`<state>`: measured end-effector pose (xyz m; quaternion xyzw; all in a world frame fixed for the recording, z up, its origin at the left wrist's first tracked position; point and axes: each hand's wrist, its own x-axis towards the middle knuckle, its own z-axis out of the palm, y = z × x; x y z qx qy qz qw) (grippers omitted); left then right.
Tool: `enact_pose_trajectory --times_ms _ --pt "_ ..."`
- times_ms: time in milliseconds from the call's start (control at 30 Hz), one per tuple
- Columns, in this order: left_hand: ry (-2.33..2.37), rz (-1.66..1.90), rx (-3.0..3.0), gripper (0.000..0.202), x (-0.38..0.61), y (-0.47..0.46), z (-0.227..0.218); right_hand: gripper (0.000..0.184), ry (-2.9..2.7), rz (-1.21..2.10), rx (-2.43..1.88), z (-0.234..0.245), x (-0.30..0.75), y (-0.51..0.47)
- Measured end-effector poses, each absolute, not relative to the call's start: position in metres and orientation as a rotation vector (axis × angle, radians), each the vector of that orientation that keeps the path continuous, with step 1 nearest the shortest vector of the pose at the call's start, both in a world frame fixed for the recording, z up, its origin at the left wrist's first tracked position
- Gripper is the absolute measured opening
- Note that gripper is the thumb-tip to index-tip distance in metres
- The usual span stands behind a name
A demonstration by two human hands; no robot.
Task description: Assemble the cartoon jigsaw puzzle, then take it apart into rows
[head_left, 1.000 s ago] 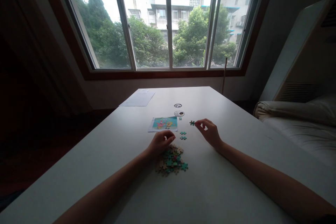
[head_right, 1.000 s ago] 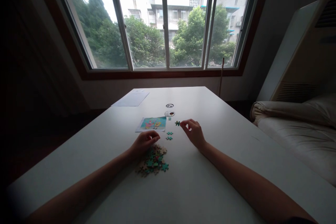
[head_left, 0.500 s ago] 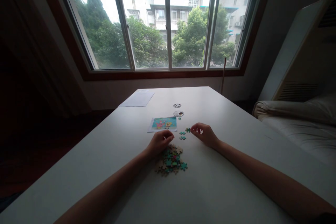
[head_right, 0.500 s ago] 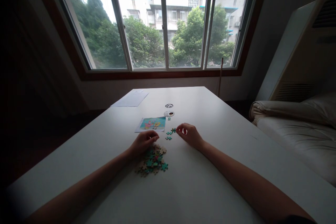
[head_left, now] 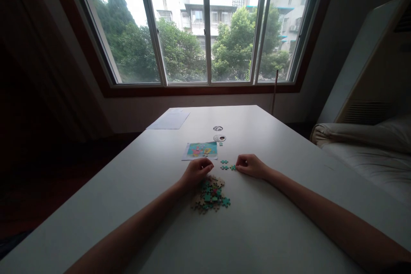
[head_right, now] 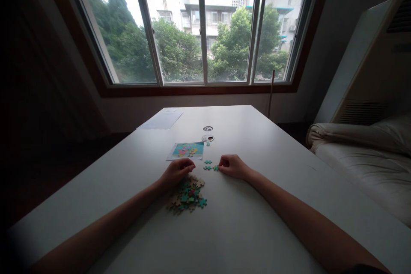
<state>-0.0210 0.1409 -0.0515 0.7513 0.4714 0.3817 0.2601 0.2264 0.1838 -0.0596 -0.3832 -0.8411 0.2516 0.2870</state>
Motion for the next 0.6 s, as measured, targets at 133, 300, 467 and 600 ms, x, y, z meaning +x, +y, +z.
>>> enact_pose_trajectory --times_ms 133,300,467,600 --pt "1.270 1.028 2.038 0.021 -0.0214 0.1406 -0.0514 0.011 -2.263 0.679 -1.010 -0.0574 0.2266 0.1836" --pt "1.271 1.030 2.040 0.021 -0.0209 0.1394 -0.0497 0.012 -2.290 0.708 -1.007 -0.0536 0.2274 0.1836" --pt "1.274 1.032 2.037 0.021 -0.0208 0.1389 -0.0496 0.014 -2.295 0.732 -0.987 -0.0515 0.2278 0.1837" --pt "1.276 1.033 2.038 0.022 -0.0212 0.1406 -0.0519 0.014 -2.328 0.719 -0.980 -0.0502 0.2301 0.1853"
